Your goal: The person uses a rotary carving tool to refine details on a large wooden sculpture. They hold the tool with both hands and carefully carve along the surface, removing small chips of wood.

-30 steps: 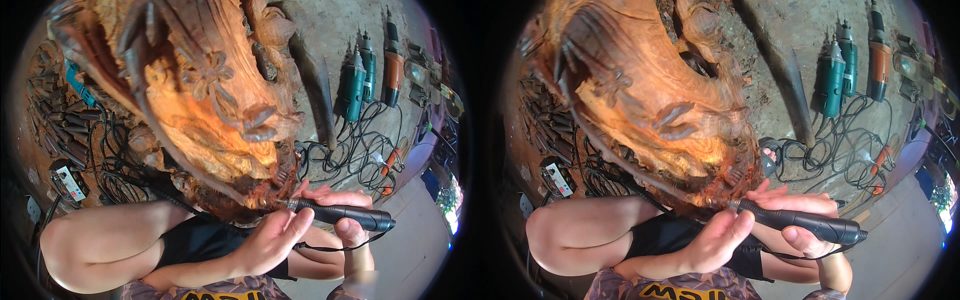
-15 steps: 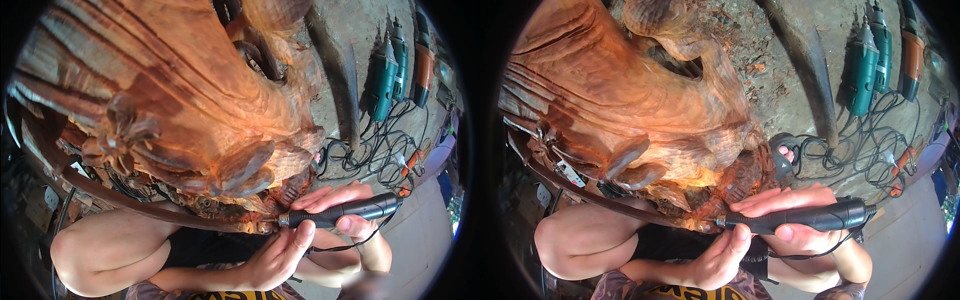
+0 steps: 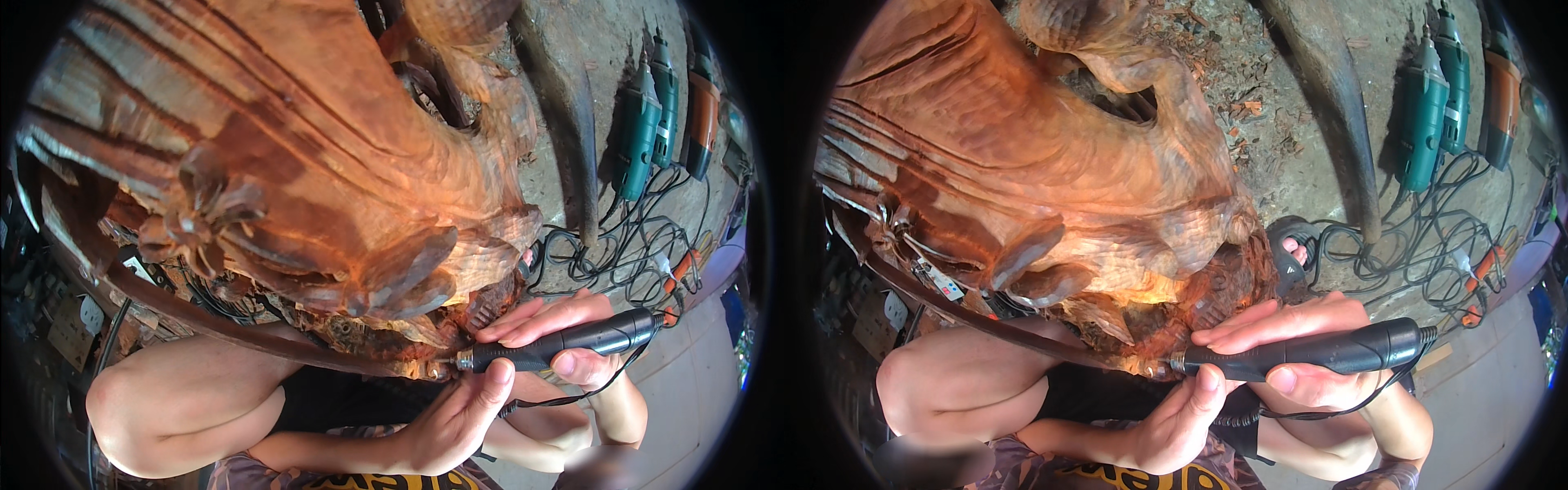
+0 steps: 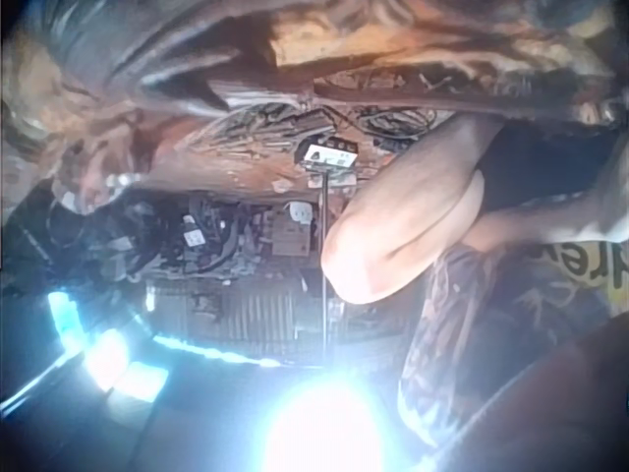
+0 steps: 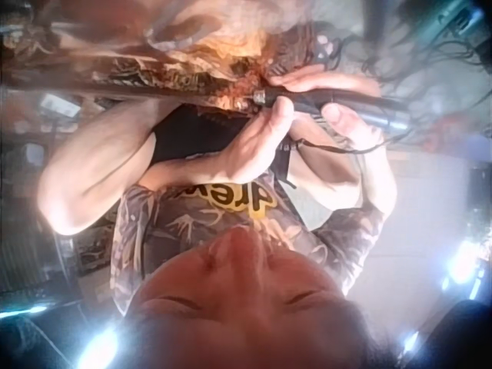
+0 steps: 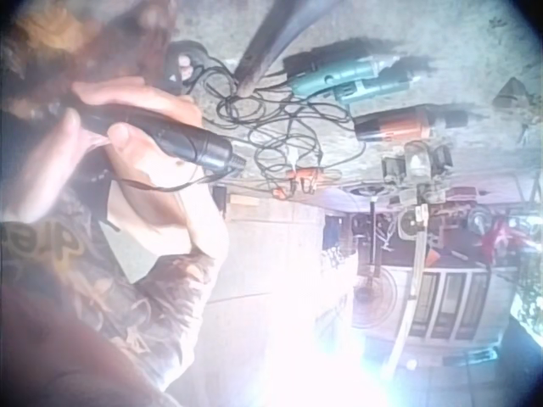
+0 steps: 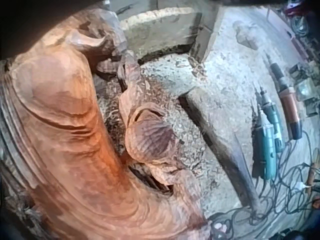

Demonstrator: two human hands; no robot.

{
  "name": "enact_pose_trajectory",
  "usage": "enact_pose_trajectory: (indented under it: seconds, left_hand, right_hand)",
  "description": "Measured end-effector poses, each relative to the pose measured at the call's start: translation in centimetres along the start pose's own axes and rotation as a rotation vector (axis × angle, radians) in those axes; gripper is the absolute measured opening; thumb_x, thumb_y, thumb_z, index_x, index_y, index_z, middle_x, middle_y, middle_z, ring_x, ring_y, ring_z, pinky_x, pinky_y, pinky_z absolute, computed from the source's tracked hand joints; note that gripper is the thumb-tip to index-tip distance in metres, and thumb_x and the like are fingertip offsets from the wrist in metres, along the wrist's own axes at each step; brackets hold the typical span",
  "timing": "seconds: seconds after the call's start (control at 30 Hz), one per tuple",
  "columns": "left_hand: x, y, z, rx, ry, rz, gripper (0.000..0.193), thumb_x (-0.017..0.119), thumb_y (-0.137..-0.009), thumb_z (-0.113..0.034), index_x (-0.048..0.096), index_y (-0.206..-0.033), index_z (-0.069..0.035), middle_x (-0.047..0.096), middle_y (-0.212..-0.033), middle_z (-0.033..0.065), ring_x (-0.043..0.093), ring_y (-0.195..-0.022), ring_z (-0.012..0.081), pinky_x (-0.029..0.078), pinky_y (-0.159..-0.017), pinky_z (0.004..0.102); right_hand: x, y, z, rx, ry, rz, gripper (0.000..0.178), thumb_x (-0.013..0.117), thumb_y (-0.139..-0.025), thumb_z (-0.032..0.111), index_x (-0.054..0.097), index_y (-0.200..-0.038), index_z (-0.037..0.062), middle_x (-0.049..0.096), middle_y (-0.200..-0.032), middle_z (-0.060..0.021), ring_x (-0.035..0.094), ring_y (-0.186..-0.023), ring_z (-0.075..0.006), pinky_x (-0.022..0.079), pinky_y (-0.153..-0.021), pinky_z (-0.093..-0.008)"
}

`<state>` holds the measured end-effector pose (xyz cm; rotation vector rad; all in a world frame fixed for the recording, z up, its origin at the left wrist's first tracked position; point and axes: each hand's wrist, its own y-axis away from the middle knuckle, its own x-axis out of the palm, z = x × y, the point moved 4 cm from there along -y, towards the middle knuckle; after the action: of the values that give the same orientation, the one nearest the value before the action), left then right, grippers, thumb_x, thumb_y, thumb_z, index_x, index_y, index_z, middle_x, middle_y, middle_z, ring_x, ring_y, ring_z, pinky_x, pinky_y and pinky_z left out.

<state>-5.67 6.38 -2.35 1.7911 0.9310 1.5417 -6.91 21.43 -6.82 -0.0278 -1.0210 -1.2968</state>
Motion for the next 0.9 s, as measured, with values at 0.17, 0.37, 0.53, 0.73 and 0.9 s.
enact_pose_trajectory:
  seconds: [0.17,0.37,0.53,0.73,0.9]
  left_hand:
    - [0.5,-0.3,-0.4,0.038,0.074,0.005,0.051,0.024,-0.111,-0.042,0.048,-0.122,0.002,0.048,-0.097,0.0031,0.042,-0.094,0.0120,0.038,-0.091,0.0296]
    - [-0.3,-0.1,1.3,-0.054,0.056,0.096,0.056,0.023,-0.111,-0.041,0.039,-0.139,0.004,0.050,-0.124,0.0104,0.043,-0.118,0.0153,0.032,-0.108,0.0318]
    - [0.5,-0.6,-0.6,0.116,0.069,-0.022,0.059,0.023,-0.111,-0.042,0.030,-0.147,0.004,0.044,-0.132,0.0109,0.039,-0.124,0.0151,0.029,-0.110,0.0312]
    - [0.3,-0.1,0.7,0.005,0.099,0.013,0.054,0.023,-0.111,-0.043,0.047,-0.125,0.002,0.048,-0.104,0.0040,0.042,-0.098,0.0115,0.037,-0.093,0.0282]
    - [0.0,-0.1,1.0,-0.075,0.097,0.081,0.060,0.019,-0.109,-0.046,0.031,-0.140,0.005,0.035,-0.136,0.0124,0.032,-0.127,0.0216,0.025,-0.109,0.0371]
  right_hand:
    - [-0.1,0.0,-0.2,-0.011,-0.026,0.003,0.048,0.068,-0.090,0.027,0.067,-0.112,-0.0153,0.068,-0.111,-0.0335,0.068,-0.107,-0.0417,0.053,-0.097,-0.0466]
    - [-0.1,-0.1,-0.1,-0.008,0.003,0.032,0.047,0.067,-0.092,0.026,0.066,-0.114,-0.0155,0.068,-0.112,-0.0331,0.068,-0.108,-0.0410,0.052,-0.098,-0.0470]
    - [-0.4,0.0,-0.3,0.014,-0.019,0.036,0.048,0.067,-0.093,0.027,0.065,-0.115,-0.0155,0.067,-0.114,-0.0333,0.067,-0.110,-0.0408,0.052,-0.097,-0.0471]
    - [-0.5,-0.3,-0.3,0.014,-0.068,0.085,0.049,0.068,-0.093,0.026,0.064,-0.117,-0.0154,0.066,-0.116,-0.0341,0.065,-0.112,-0.0417,0.051,-0.099,-0.0482]
    - [-0.6,-0.6,-0.1,0.051,-0.061,0.108,0.049,0.068,-0.093,0.027,0.064,-0.118,-0.0147,0.065,-0.116,-0.0345,0.065,-0.112,-0.0417,0.051,-0.100,-0.0485]
